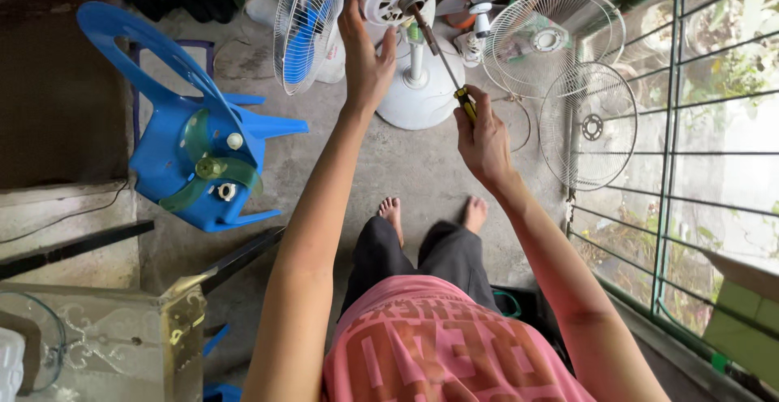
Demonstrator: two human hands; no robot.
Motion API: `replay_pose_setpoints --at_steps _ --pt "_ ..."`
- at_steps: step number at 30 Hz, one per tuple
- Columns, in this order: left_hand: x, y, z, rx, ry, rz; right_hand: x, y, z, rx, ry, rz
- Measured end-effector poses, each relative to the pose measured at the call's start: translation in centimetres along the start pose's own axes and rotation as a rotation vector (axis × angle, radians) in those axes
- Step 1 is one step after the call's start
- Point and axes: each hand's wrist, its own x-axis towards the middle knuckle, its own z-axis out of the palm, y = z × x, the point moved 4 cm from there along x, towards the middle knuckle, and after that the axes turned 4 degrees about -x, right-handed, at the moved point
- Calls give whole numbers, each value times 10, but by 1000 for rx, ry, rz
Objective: The person cleans a standing fan with a cloth, then uses a screwdriver to adjust the fan's internal components. The person manipulates the fan's motor housing and shaft while working.
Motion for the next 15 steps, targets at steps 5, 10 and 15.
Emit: replay_pose_setpoints --at_steps 5,10,15 --pt "-4 -10 3 19 47 -22 8 16 -10 50 -51 -80" --pt "-15 -23 11 -75 129 -17 21 33 -26 115 -66 -244" --pt "-28 -41 15 -205 146 -82 27 48 -29 256 -219 -177"
